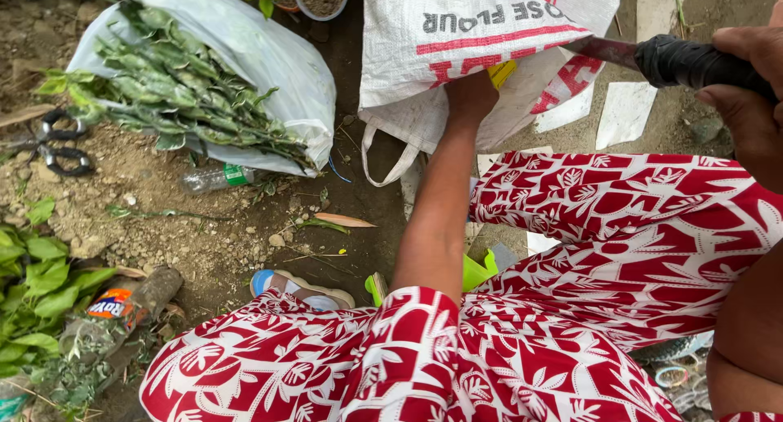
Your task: The person uses a knife to cut plastic bottles and a pair of shears to trim plant stems while sitting on a low stool. They also manipulate soil and handle several plastic containers and plant cuttings in a garden area.
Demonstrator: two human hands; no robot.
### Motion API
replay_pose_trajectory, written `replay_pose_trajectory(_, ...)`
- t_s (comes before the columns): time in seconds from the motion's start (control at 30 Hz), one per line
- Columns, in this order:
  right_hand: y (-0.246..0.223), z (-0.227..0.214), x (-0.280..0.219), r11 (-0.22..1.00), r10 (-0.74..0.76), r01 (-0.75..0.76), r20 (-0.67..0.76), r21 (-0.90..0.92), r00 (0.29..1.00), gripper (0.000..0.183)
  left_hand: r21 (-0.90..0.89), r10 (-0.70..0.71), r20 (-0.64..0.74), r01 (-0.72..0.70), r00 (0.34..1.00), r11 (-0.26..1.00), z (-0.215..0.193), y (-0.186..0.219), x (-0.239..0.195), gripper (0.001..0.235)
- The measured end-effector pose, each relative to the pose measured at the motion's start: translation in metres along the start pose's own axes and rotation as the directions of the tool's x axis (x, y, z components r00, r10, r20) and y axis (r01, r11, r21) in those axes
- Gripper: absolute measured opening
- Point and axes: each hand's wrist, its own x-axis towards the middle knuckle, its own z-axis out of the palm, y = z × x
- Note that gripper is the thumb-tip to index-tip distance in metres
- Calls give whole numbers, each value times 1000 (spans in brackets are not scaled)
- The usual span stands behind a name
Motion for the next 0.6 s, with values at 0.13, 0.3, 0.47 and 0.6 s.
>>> replay_pose_trajectory(0.13, -18, -3, 7, 996, -78, 78, 1, -53, 997, 42, -127, -31, 8, 31, 1000, 991, -24, -44, -11, 63)
replay_pose_trajectory(0.3, -90, -11, 43, 925, 6, 49, 144, -377, 990, 40, -489, -13, -193, -85, 981, 868, -54, -109, -40, 64)
replay_pose_trajectory(0.47, -186, -8, 76, 851, -81, 192, 238, -490, 968, 36, -775, -112, -208, -93, 972, 625, -90, -165, -91, 59)
replay_pose_trajectory(0.6, -249, -3, 86, 718, -158, 346, 342, -604, 926, 25, -875, -289, -255, -93, 923, 476, -133, -214, -157, 54)
